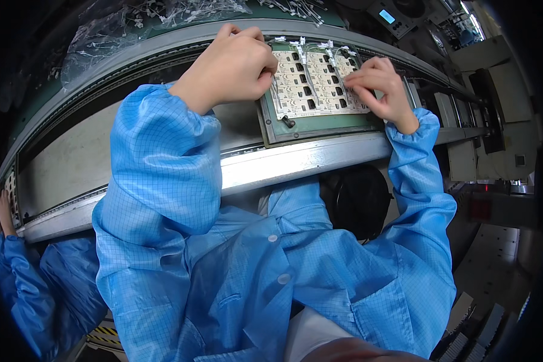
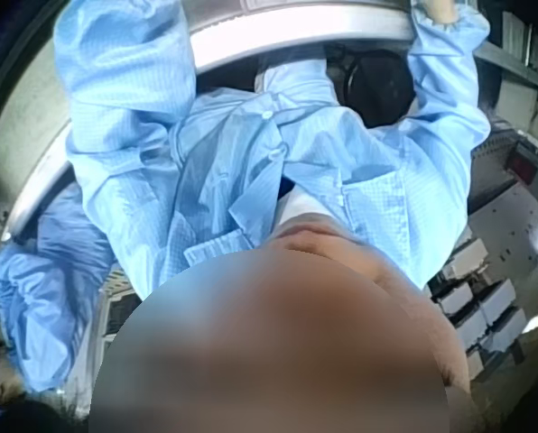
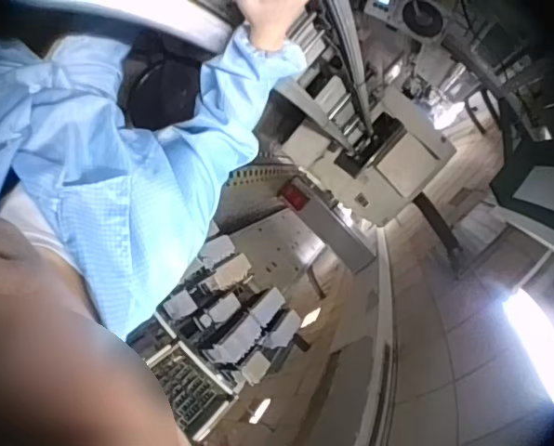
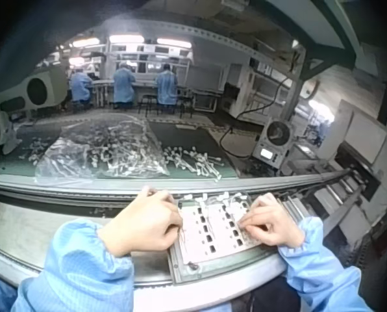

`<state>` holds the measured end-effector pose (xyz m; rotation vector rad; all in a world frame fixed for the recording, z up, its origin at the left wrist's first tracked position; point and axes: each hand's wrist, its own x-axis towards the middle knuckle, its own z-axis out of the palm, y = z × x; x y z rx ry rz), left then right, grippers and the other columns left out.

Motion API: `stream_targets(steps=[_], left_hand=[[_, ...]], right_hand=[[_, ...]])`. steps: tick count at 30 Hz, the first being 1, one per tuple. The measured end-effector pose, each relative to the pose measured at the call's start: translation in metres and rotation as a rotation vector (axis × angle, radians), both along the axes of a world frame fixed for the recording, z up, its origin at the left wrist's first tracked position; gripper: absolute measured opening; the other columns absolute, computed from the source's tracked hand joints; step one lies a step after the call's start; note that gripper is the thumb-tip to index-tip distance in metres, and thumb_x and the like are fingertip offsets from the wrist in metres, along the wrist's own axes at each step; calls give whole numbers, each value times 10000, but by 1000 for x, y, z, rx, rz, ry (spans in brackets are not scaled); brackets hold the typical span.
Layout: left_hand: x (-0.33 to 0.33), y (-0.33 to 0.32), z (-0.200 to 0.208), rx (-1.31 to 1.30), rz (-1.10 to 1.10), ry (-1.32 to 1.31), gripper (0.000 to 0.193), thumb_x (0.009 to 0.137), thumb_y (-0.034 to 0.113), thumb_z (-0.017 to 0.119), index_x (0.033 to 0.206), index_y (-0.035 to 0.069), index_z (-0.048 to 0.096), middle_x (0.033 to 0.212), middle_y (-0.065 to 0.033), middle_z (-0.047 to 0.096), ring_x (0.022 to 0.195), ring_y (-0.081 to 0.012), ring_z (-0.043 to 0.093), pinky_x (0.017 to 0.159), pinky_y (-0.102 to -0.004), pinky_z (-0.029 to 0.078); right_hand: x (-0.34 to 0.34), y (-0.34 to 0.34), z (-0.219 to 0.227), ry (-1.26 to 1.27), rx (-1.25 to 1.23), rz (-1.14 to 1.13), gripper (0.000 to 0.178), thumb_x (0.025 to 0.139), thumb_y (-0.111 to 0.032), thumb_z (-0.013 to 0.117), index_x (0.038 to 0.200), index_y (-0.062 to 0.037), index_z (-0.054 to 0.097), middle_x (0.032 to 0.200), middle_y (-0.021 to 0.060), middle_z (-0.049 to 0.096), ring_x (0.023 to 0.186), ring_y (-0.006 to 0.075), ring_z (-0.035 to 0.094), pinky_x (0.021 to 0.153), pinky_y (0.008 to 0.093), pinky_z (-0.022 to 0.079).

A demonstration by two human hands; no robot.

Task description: Assembling electronic components onto circuit boards on a production line.

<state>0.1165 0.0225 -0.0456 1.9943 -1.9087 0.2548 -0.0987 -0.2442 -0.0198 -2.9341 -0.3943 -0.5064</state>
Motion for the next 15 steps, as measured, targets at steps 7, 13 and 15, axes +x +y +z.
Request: stream_targets(steps=[7,13,15], left_hand=[[-1,-2,-4,-103,-23,-34,170,833,127,662,920,91,804,974,-28,760,1106,-219,609,1016,-420,409],[-4,0,1,-51,-48,-18,174,817,116,647,884,88,805,970,-11,767,1106,-215,601,1015,-415,406],[-7,0,5,61,-120,70,201,807,126,622,884,96,805,970,-14,766,1093,-220,599,1018,-415,404]], right_hand=[[-15,10,0,9,-3,30,167,780,-41,697,920,-32,788,990,57,775,888,245,587,868,369,430],[-28,22,0,11,-11,35,174,747,-28,690,892,-33,787,967,63,775,871,245,593,867,379,425],[-31,24,0,24,-13,38,172,743,-27,690,885,-35,787,962,69,775,866,247,598,867,380,425]])
